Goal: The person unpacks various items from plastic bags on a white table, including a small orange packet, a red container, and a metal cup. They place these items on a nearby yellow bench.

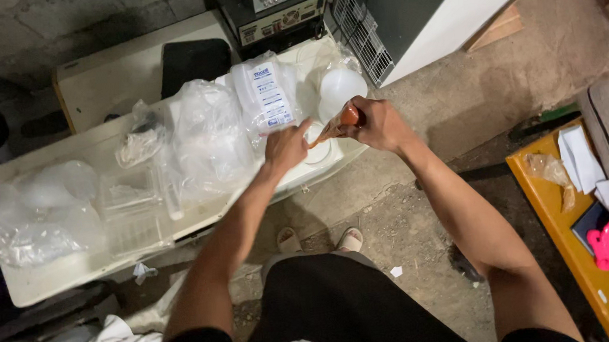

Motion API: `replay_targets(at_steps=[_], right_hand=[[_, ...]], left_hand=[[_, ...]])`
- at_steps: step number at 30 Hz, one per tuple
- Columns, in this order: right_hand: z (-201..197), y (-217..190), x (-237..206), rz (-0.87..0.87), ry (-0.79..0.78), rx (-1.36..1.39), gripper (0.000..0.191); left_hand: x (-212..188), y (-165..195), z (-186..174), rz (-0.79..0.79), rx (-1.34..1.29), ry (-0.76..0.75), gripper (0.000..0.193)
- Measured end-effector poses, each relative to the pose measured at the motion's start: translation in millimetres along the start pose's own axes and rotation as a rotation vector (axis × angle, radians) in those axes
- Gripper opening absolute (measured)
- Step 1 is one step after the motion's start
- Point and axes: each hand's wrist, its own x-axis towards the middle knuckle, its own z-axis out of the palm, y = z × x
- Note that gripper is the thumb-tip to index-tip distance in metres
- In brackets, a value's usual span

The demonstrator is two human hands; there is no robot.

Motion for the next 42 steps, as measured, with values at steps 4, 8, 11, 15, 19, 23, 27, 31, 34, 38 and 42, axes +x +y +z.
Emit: replay_targets(at_steps=[4,8,11,15,19,23,27,31,34,38,42], right_hand=[[-1,-7,5,-0.018,-0.007,0.005,0.039],[-7,-4,10,-0.052,-0.034,-0.009,0.040],[-6,2,14,-0.032,-0.033,-0.007,0.043],[1,9,24,-0.121,-0.017,0.026,0.040],[5,14,29,-0.179,-0.051,0.012,0.036],[1,14,31,-0.267,-0.074,0.041,0.033],[-3,5,40,-0.242,-0.083,-0.053,0.038],[-8,-3,44,-0.355,-0.059,-0.093,0.034],[-14,-7,44,-0.356,-0.085,-0.111,0.025],[-20,-12,42,-0.341,-0.112,-0.082,0.026],[-22,-14,39,-0.291,-0.175,-0.108,0.027]], left_hand=[[20,-9,-10,0.004,0.210,-0.233,0.041],[13,-15,-9,0.024,0.263,-0.228,0.031],[6,-20,-10,0.044,0.262,-0.213,0.039],[-1,-24,-16,0.025,0.265,-0.189,0.042],[-12,-23,-21,-0.016,0.288,-0.255,0.038],[-16,-13,-21,0.043,-0.048,-0.021,0.035],[-10,5,-8,-0.102,-0.430,-0.082,0.043],[-7,13,11,-0.122,-0.483,0.016,0.032],[-7,14,20,-0.099,-0.469,0.078,0.016],[-10,17,25,-0.106,-0.471,0.137,0.011],[-9,23,21,-0.066,-0.650,0.147,0.029]])
